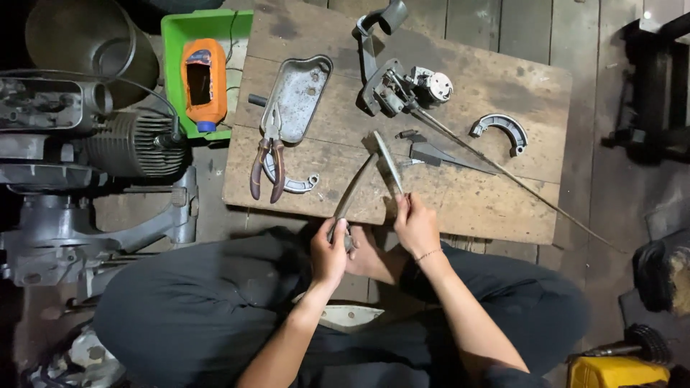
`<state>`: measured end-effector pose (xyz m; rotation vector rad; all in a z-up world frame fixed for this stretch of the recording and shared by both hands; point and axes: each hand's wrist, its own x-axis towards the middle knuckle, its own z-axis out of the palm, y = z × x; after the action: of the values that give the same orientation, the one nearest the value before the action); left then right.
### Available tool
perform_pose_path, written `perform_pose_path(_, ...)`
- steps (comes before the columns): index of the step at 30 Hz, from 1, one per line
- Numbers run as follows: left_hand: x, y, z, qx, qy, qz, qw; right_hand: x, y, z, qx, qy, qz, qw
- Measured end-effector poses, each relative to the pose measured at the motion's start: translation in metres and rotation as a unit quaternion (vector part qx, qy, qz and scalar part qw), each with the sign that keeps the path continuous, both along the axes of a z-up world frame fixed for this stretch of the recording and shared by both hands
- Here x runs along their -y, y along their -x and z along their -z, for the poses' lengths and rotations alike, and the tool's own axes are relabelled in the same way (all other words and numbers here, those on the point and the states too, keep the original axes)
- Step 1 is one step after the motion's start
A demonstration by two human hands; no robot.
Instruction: The person sits cross-legged on the floor and uses a wire brush to scrub a curved metal part held in their left hand. They repeatedly brush the surface of the part, turning it over to clean different sides, while various tools and parts lie on a wooden board nearby.
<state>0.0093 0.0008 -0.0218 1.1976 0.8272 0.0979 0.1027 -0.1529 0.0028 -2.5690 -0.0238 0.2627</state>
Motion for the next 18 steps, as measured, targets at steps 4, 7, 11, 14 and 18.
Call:
perform_pose_path(4, 0.001, 0.004, 0.019, -0.019, -0.056, 0.007, 0.998, -0.009, 0.023, -0.055, -0.053, -0.029, 0.011, 0.998)
perform_pose_path(7, 0.0, 0.008, 0.024, -0.005, 0.055, -0.033, 0.998, -0.014, 0.058, -0.074, -0.08, -0.079, -0.004, 0.994)
perform_pose_path(11, 0.007, 0.008, 0.029, -0.009, 0.088, -0.047, 0.995, -0.025, 0.053, -0.057, -0.083, -0.075, -0.005, 0.994)
perform_pose_path(14, 0.005, 0.011, 0.007, -0.034, -0.009, -0.01, 0.999, -0.029, 0.014, -0.029, -0.036, -0.083, -0.002, 0.996)
perform_pose_path(18, 0.004, 0.004, 0.0, -0.037, -0.05, -0.012, 0.998, -0.004, -0.033, -0.013, -0.03, -0.082, 0.038, 0.995)
